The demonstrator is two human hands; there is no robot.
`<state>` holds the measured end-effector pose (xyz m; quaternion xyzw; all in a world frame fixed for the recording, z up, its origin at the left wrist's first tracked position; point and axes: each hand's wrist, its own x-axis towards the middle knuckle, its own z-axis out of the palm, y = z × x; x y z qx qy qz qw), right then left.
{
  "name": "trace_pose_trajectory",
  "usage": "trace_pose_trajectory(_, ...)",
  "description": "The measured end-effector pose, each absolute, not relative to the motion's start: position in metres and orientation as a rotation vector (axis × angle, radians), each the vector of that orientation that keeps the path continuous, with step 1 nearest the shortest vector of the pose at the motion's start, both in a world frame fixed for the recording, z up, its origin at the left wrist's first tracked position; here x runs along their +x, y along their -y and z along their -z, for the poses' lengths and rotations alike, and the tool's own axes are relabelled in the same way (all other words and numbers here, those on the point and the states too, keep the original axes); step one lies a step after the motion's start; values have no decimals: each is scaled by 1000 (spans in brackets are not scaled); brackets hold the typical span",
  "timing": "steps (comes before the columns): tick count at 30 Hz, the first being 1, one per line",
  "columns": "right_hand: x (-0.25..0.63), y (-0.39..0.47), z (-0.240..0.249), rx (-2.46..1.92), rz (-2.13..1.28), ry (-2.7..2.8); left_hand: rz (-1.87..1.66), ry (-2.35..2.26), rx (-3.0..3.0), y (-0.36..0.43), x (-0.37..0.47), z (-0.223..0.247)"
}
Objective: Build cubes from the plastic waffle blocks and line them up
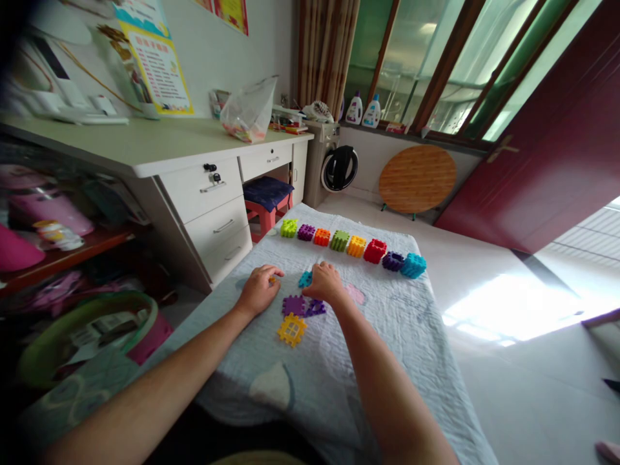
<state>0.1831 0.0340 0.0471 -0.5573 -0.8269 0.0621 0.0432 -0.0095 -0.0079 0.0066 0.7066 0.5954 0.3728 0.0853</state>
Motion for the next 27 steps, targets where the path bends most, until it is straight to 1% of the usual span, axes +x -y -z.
trace_pose_trajectory(5, 214, -37, -48, -1619, -217, 2479, -1110, -1766, 2116, 8, -10, -7)
trace_pose_trajectory(10, 297, -54, -63, -1615, -127, 2323, -1095, -1759, 2122, 8, -11, -7)
trace_pose_trajectory(15, 402, -86, -94, -1896, 37, 2050, -1061, -1753, 2127, 7, -11, -5)
trace_pose_trajectory(18, 446, -103, -107, -2020, 71, 2018, -1061, -1740, 2134, 6, -12, -3)
trace_pose_trajectory(22, 473, -116, -114, -2148, 13, 2100, -1061, -1733, 2136, 5, -13, -2)
trace_pose_trajectory(27, 479, -122, -113, -2220, -75, 2207, -1063, -1735, 2131, 5, -13, -1)
